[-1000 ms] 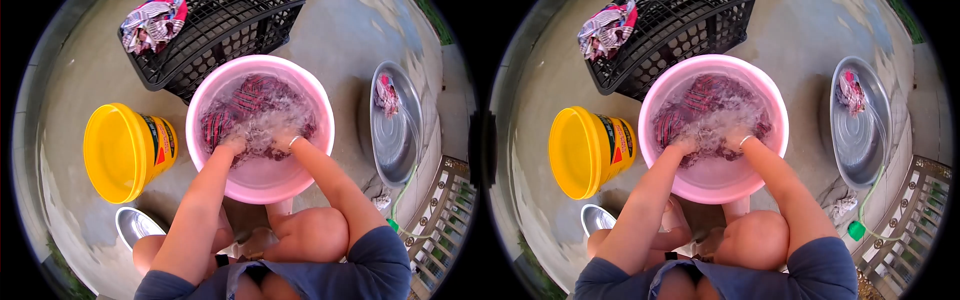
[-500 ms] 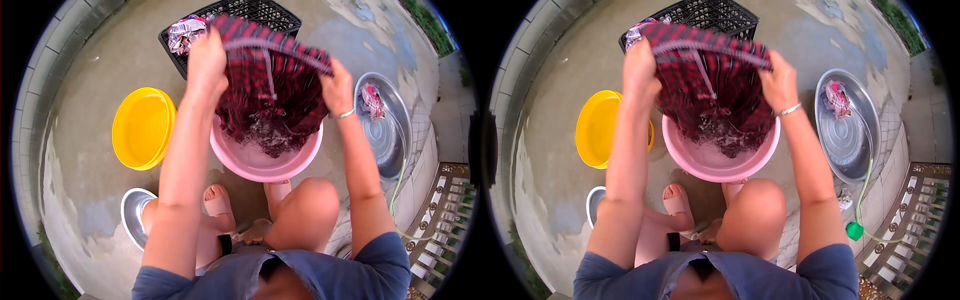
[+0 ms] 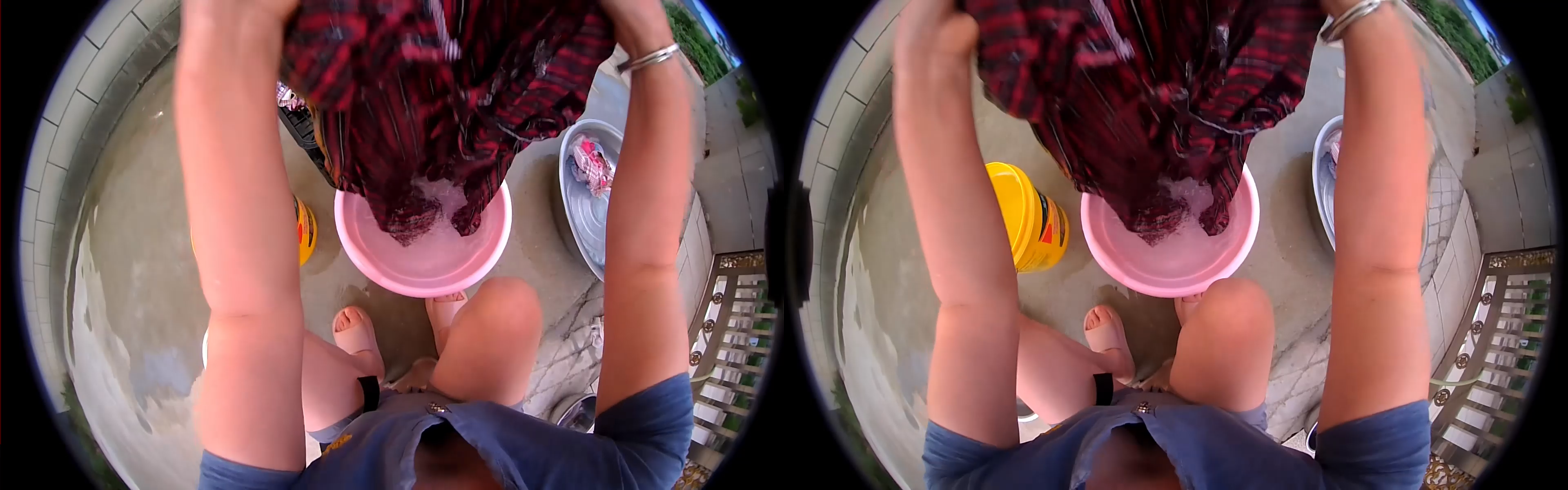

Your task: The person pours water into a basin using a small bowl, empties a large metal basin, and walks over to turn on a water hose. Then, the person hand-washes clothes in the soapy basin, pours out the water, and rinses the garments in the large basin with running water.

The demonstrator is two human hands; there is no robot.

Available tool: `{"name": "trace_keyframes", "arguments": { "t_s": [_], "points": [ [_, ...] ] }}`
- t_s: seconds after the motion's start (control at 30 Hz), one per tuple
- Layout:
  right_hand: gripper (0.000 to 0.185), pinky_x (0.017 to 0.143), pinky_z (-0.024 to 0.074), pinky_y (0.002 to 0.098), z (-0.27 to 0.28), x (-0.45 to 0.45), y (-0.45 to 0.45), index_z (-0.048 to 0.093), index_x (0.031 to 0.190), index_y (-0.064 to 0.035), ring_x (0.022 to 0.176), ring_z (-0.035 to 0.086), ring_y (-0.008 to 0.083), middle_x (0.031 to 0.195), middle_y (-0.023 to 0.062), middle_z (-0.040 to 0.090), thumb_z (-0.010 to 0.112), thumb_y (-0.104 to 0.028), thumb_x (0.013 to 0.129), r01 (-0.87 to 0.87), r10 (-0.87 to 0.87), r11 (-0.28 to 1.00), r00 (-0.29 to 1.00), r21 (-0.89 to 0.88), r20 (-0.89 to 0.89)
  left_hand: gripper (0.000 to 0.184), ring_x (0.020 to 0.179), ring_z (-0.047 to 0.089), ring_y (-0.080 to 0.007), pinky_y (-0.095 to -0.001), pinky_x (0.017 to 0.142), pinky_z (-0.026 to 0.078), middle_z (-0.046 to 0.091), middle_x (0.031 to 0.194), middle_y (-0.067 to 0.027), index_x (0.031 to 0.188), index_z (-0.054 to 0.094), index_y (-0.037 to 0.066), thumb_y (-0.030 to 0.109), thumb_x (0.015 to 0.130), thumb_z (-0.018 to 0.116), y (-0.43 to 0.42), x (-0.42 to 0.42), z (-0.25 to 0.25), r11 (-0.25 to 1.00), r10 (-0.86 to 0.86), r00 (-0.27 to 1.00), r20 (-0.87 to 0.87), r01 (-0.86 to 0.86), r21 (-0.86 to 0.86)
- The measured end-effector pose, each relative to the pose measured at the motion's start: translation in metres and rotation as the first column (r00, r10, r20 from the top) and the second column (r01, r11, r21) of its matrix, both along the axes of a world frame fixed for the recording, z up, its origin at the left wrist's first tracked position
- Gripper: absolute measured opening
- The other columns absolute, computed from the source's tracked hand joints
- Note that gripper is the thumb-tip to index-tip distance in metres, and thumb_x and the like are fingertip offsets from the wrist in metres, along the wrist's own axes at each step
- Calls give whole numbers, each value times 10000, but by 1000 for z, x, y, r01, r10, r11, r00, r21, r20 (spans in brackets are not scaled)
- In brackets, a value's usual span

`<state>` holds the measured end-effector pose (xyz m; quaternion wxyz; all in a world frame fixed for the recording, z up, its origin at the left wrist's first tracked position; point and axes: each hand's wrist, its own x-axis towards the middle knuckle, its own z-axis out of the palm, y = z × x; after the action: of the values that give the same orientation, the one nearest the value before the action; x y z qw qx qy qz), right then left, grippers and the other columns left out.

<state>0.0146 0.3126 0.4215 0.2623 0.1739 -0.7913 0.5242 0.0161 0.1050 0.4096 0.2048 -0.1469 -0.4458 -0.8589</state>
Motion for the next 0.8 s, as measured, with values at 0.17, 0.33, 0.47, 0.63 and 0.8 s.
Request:
{"name": "trace_keyframes", "arguments": {
  "t_s": [0.17,0.33,0.47,0.63,0.8],
  "points": [
    [211,692,419,261,-133,-31,21,572,920,-13,722,525,107,775,86,600,539,-133,750,-116,86,903,992,413,91,237,613,463,-142,-286,567,381,511,672,-43,754,532,-17,202,800,454,8,-18,-143,891,283,902,326,-121,-438],
    [312,750,422,375,-294,-6,23,555,942,-78,852,531,314,924,175,556,537,-122,634,-204,-42,827,908,525,418,219,820,563,-194,-290,724,412,600,861,-79,911,585,76,179,733,511,31,9,-297,498,263,925,275,114,-860],
    [507,913,250,538,-369,26,24,521,1065,-314,1209,203,311,1311,107,238,645,-215,583,-400,-109,452,862,797,495,357,1230,166,-304,-628,877,156,236,1330,-37,1050,533,267,324,698,551,40,43,-380,-212,328,904,272,352,-912],
    [589,887,159,633,-427,34,8,414,1164,-382,1246,12,359,1365,119,61,617,-283,620,-594,-213,309,718,743,663,521,1238,6,-382,-588,915,179,70,1371,-66,1190,392,303,383,697,543,29,58,-457,-71,251,833,492,523,-849],
    [467,896,251,544,-501,37,9,446,1154,-244,1221,190,323,1311,138,247,491,-193,693,-732,-324,-15,648,681,690,517,1231,46,-386,-481,955,216,67,1359,-134,1225,343,120,353,772,433,41,41,-449,-363,299,635,713,766,-530]
  ]
}}
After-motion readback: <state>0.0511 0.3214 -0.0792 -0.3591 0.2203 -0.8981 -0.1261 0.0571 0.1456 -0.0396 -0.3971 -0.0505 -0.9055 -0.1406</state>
